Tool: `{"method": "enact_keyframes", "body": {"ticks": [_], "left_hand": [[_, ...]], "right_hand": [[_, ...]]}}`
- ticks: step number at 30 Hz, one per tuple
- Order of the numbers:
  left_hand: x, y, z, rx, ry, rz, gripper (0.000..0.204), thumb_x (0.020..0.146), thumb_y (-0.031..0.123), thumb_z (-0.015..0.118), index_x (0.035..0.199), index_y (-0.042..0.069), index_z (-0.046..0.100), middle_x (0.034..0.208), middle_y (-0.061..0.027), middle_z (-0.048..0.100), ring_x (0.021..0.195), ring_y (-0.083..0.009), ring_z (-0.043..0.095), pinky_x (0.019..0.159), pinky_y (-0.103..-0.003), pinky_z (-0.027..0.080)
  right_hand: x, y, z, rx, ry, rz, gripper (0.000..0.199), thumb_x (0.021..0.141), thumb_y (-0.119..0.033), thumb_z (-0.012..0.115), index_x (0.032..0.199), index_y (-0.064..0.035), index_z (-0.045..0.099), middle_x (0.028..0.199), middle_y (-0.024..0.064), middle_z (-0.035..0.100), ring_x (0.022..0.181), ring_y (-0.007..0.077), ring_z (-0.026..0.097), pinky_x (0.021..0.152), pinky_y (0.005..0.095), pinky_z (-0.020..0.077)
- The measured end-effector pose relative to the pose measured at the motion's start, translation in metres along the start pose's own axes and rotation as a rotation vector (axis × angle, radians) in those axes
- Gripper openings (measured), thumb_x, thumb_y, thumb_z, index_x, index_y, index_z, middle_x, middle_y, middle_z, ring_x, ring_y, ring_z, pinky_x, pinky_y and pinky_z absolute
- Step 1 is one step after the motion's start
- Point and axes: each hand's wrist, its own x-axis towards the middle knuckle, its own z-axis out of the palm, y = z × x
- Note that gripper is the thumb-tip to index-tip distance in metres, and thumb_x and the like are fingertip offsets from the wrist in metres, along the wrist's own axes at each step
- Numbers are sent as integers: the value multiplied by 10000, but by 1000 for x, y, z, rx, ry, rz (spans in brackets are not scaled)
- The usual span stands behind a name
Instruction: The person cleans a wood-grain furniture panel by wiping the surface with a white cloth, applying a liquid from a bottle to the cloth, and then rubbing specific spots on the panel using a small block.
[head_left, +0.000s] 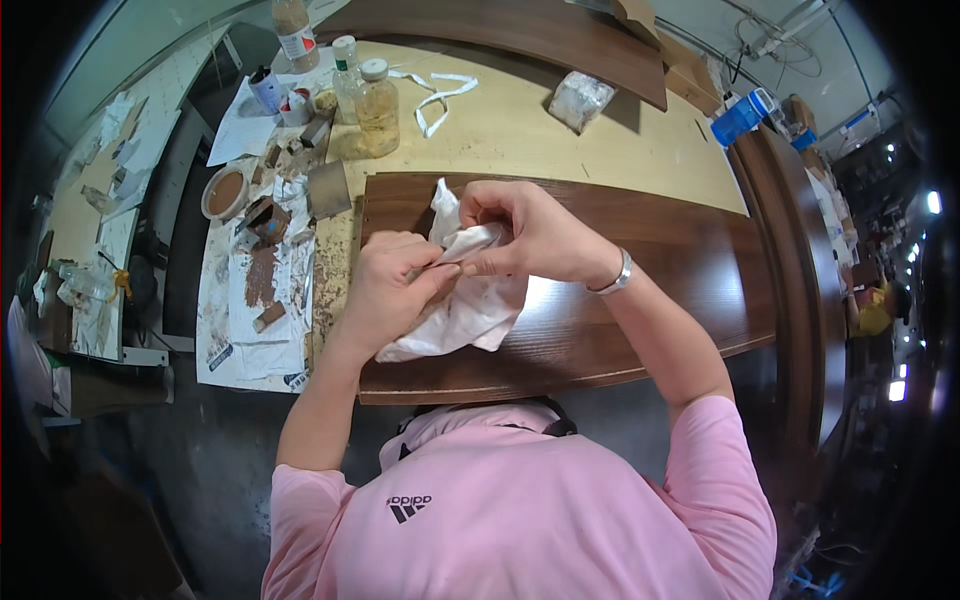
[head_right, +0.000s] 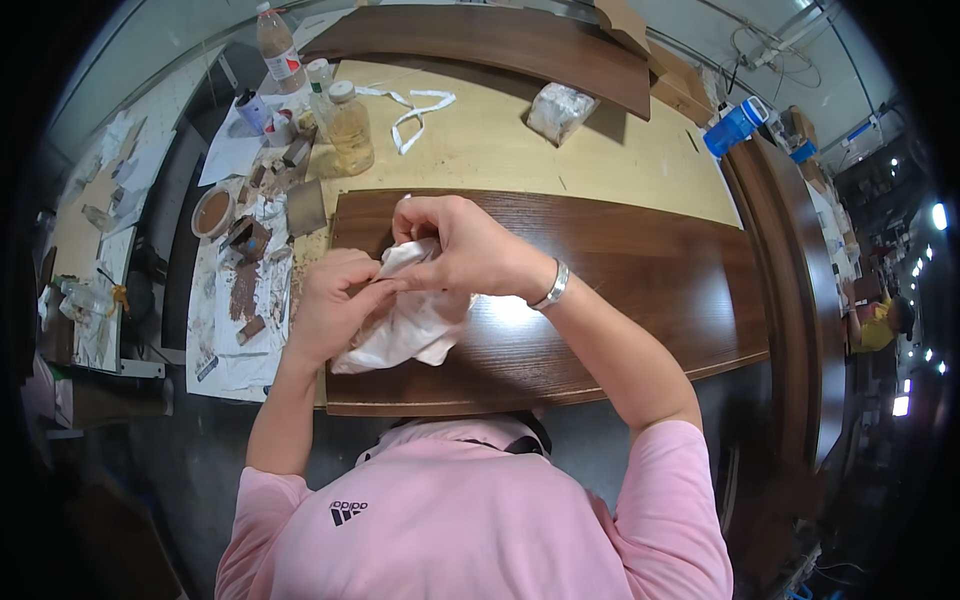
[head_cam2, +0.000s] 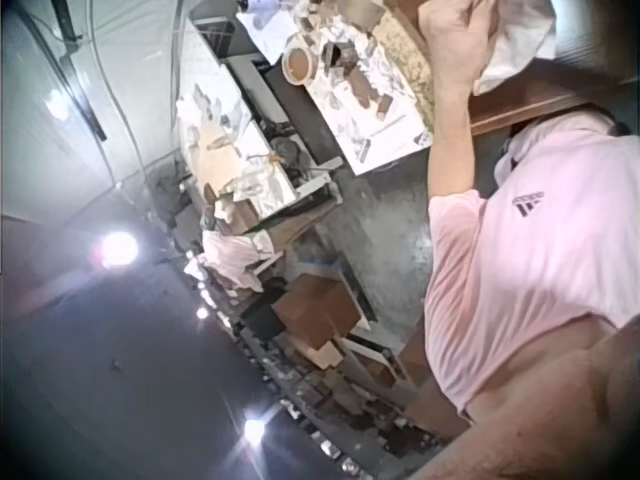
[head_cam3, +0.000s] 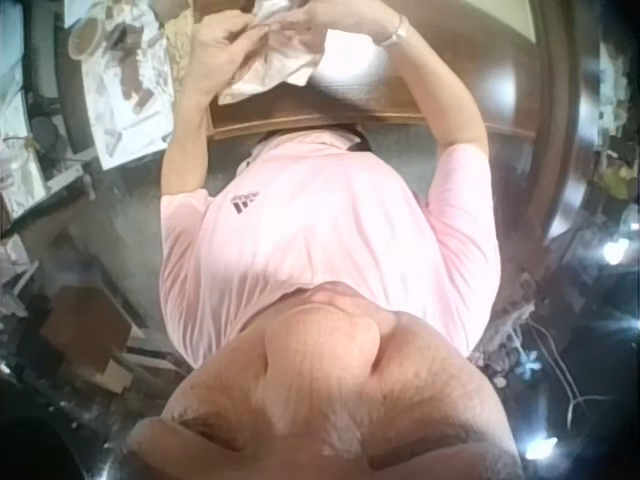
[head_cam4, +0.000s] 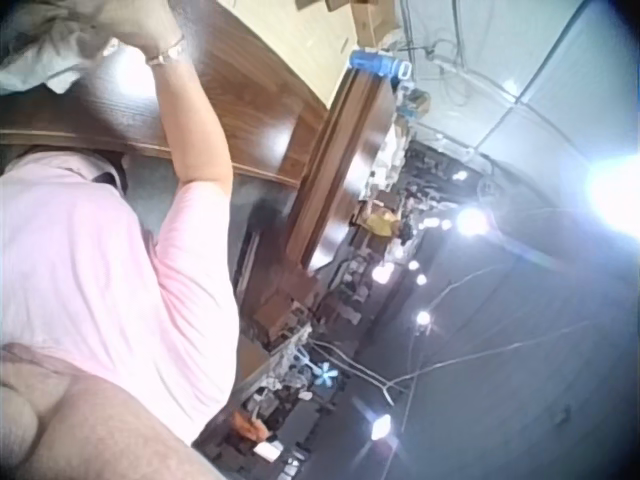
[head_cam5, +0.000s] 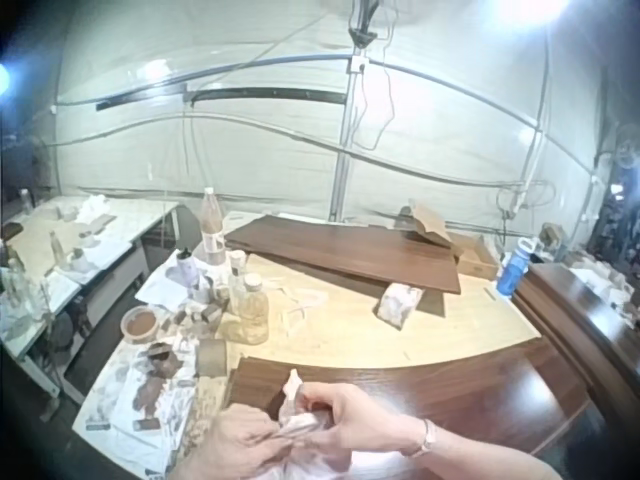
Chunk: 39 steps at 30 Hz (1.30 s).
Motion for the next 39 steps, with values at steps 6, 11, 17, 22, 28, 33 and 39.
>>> {"method": "enact_keyframes", "body": {"ticks": [6,11,17,22,28,33,39], "left_hand": [[-21,-20,-11,-1019,220,-372,113,913,27,631,965,-44,701,910,-63,716,824,-104,647,757,-248,493],[-33,-31,-1,-1180,255,-429,122,918,37,635,1002,-36,686,930,-73,719,848,-118,654,800,-258,490],[-23,-20,4,-1274,236,-476,108,921,35,643,1005,-22,679,922,-57,710,785,-104,643,751,-246,503],[-19,-20,2,-1216,218,-524,204,866,80,725,1041,-7,670,965,-73,693,809,-147,646,773,-266,513],[-20,2,-4,67,-6,193,940,540,284,916,1349,49,499,1374,-147,526,1275,-336,464,1072,-436,357],[-66,-4,34,-923,-226,-540,284,848,133,763,1077,-18,688,888,-53,712,839,-100,650,726,-279,523],[-96,2,47,-1331,62,-643,348,917,99,676,1230,-39,612,1111,-83,697,1009,-129,648,889,-295,521]], "right_hand": [[-33,56,-21,-1026,431,86,352,633,-95,788,939,-82,614,1007,101,602,928,300,606,771,391,511],[-65,58,-80,-910,33,758,511,712,-353,806,1122,-65,701,1051,147,702,1008,288,668,882,366,525],[-30,17,-52,-293,227,-75,500,787,-296,801,1155,19,676,1146,123,685,1119,229,608,973,326,466],[2,26,3,-467,-91,206,265,803,-148,718,946,70,668,861,66,657,787,125,560,711,302,473],[-15,3,2,52,-241,110,94,787,-30,622,820,55,641,696,0,548,643,70,464,582,263,403],[11,19,-23,237,-405,295,77,743,-5,644,798,49,653,717,45,624,652,89,533,607,260,441],[126,104,-54,-114,222,166,329,857,-131,757,1132,12,648,1024,71,669,909,142,635,804,291,519]]}}
